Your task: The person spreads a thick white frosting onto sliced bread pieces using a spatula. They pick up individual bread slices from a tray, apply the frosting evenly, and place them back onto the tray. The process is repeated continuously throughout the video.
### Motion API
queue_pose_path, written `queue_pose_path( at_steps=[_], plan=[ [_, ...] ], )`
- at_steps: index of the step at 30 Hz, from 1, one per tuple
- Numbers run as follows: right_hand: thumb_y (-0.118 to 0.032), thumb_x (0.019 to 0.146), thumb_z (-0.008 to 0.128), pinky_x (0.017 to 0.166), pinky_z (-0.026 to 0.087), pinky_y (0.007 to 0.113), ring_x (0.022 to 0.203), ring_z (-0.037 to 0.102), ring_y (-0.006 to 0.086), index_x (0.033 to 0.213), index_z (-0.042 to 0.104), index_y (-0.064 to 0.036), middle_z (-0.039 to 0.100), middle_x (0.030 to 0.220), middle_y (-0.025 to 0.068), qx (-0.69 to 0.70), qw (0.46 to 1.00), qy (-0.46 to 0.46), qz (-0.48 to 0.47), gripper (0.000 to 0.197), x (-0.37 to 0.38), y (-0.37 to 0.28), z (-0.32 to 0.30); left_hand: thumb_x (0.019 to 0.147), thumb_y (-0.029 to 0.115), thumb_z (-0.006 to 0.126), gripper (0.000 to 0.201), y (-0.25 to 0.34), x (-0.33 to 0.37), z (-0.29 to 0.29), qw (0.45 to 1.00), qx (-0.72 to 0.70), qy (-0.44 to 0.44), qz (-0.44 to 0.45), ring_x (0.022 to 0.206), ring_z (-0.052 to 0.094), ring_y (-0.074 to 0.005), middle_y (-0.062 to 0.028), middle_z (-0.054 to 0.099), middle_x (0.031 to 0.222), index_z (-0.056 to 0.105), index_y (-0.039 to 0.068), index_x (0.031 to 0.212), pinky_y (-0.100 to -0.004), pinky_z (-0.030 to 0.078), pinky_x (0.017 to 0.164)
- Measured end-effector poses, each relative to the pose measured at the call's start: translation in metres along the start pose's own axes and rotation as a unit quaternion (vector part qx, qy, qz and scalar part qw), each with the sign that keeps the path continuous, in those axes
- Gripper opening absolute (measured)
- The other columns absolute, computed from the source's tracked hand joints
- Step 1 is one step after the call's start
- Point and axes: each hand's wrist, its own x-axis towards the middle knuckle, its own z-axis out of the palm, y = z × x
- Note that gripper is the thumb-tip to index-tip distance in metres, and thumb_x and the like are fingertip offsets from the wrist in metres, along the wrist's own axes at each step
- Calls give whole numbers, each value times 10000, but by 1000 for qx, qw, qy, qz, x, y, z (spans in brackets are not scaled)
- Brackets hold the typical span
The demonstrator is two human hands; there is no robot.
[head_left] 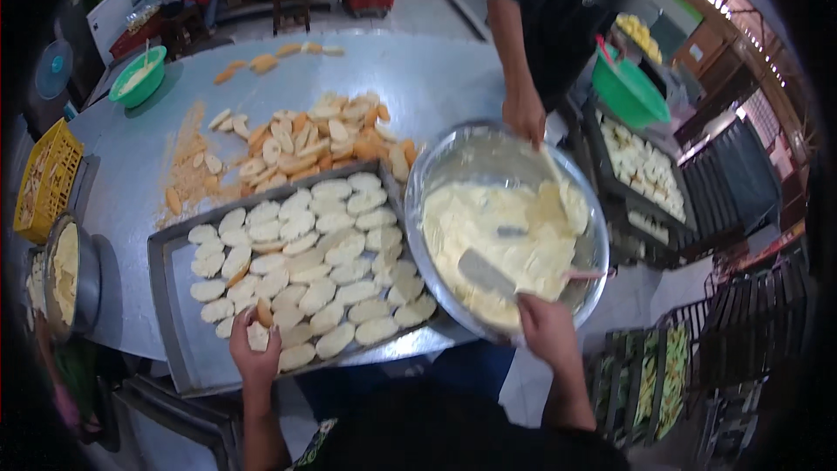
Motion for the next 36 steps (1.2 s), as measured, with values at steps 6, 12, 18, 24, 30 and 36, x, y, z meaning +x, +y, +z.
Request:
queue_pose_path(
  at_steps=[6,12,18,24,30,36],
  plan=[
    [-94,787,472,610,440,412,695,558,349,993,567,-75,575,807,149,-53,998,-28,-25,227,2,12,-1,650,-2,645,415,-8,-12,6,1000,-12,-17,16,857,539,-197,-127,554,980,513,-27,1042,-299,427,774],
    [-63,757,450,625,447,400,729,557,321,1055,545,-114,553,834,127,-148,987,-56,-7,317,17,32,1,668,-25,629,390,5,-12,20,996,-86,-31,-15,844,527,-158,-110,553,982,515,-34,1040,-284,425,768],
    [-36,745,429,708,422,374,828,554,251,1014,577,-151,554,819,79,-248,961,-117,-37,328,25,37,-8,682,-41,616,406,10,-11,25,989,-135,-53,-30,906,522,-162,-118,530,1036,491,-40,1068,-283,410,819],
    [-44,744,446,703,419,370,812,556,253,960,612,-145,565,815,69,-245,958,-141,-54,290,10,48,-31,727,-71,538,436,8,-5,30,958,-256,-76,-102,1013,508,-215,-166,500,1108,413,-39,1144,-316,408,873],
    [-49,808,469,652,424,325,763,564,226,1050,581,-74,578,781,71,19,981,-191,35,267,-9,85,-41,744,-28,502,461,14,16,40,903,-384,-101,-161,1026,511,-268,-179,493,1112,372,-13,1185,-366,439,863],
    [-65,858,448,576,363,210,638,422,72,1124,515,10,500,744,4,330,902,-182,212,284,-15,81,-40,742,114,539,524,77,38,72,784,-509,-238,-263,1033,508,-272,-183,484,1119,345,1,1216,-375,445,853]
  ],
)
